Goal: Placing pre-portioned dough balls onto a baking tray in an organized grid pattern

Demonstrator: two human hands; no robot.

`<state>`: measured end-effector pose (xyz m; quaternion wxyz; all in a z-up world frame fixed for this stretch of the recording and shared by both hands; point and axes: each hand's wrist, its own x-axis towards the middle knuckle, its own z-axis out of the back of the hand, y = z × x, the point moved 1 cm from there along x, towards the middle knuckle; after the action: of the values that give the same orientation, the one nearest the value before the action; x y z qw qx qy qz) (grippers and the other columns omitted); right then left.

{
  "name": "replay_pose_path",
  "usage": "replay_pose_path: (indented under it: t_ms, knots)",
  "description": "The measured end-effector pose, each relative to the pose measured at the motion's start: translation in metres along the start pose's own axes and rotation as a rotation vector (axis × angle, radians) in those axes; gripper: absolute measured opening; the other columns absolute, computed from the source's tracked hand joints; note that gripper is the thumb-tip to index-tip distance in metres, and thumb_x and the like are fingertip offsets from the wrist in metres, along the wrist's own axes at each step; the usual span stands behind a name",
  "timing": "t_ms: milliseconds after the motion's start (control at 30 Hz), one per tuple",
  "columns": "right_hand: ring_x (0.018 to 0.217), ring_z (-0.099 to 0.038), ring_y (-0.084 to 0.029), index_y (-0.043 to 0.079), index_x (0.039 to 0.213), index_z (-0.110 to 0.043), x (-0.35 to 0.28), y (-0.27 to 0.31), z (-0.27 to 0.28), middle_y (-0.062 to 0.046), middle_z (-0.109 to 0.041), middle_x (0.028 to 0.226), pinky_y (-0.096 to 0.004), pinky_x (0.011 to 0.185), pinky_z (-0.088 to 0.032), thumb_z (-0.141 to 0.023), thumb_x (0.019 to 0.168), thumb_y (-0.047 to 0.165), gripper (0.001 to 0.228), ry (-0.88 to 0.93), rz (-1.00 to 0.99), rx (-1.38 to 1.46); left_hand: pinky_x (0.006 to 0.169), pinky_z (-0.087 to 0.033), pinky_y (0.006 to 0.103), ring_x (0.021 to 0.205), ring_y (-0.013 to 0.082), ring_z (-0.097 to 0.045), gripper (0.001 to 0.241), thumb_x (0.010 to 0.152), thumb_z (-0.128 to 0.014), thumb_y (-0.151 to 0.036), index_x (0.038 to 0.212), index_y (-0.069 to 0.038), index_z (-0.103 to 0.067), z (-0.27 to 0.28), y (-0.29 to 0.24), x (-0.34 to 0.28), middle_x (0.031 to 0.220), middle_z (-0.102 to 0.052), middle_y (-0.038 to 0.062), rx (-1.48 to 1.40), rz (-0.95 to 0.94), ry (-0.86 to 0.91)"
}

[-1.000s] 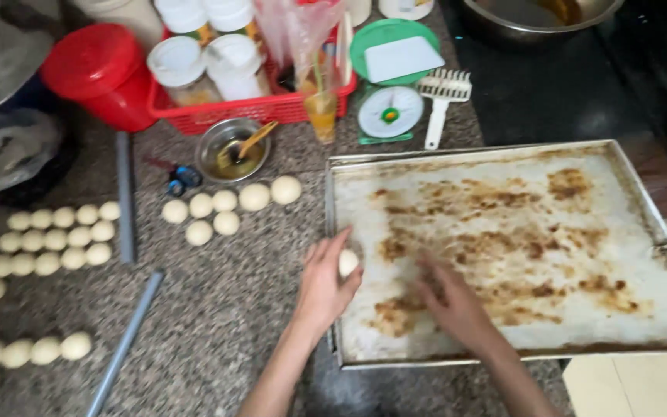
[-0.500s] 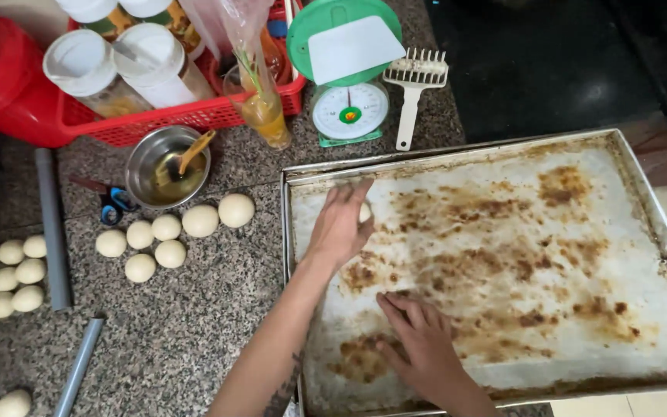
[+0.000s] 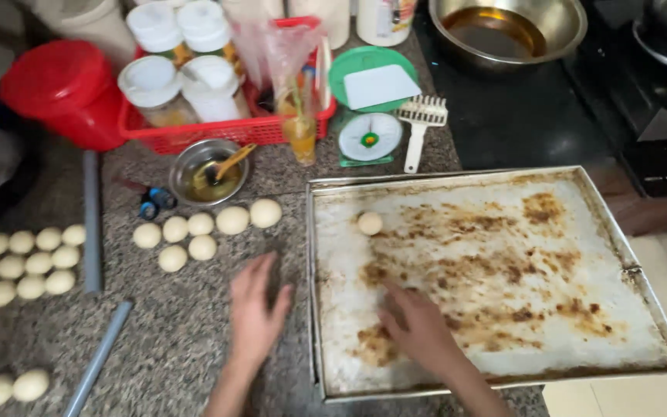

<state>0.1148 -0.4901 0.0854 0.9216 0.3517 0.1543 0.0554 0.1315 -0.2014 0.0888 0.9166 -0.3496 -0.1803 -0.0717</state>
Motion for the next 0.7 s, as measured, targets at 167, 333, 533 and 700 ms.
replay_pose_path:
  t_ms: [167,333,533,700]
  knots:
    - [0.121,-0.06,-0.016,0.022,0.141,-0.048,0.007,0.074,-0.061,-0.002,-0.063,0.133,-0.032,0.096,-0.048,-0.056,0.091,0.039,0.054,-0.03,0.164,0.152,0.105,-0.037,0.0394,0.117,0.0292,-0.054,0.046,0.089,-0.062,-0.035,0.13,-0.013,-0.061,0.096,0.102,-0.107,0.124,-0.06,0.011,0.158,0.295,-0.273]
    - [0.112,-0.067,-0.009,0.02,0.138,-0.054,0.023,0.162,-0.142,0.003,-0.073,0.122,-0.026,0.096,-0.046,-0.061,0.091,0.031,0.049,0.086,0.374,0.331,0.107,-0.037,0.0382,0.116,0.0291,-0.054,0.039,0.089,-0.062,-0.035,0.122,-0.016,-0.066,0.196,0.208,-0.188,0.117,-0.065,0.009,0.297,0.584,-0.486]
    - [0.148,0.03,-0.036,0.034,0.158,0.01,0.046,0.195,-0.239,0.005,0.03,0.163,-0.062,0.116,0.008,-0.024,0.088,0.073,0.087,0.759,0.037,-0.46,0.085,-0.05,0.0444,0.1,0.0335,-0.066,0.031,0.085,-0.061,-0.041,0.106,-0.02,-0.07,0.286,0.242,-0.191,0.104,-0.072,0.011,0.309,1.033,-0.179]
    - [0.147,0.038,-0.029,0.04,0.156,0.011,0.032,0.194,-0.246,0.01,0.031,0.163,-0.057,0.115,0.018,-0.04,0.085,0.075,0.094,0.516,0.073,-0.524,0.079,-0.051,0.0434,0.095,0.0327,-0.068,0.049,0.094,-0.046,-0.058,0.106,-0.015,-0.066,0.266,0.254,-0.166,0.101,-0.072,0.012,0.164,1.172,-0.042]
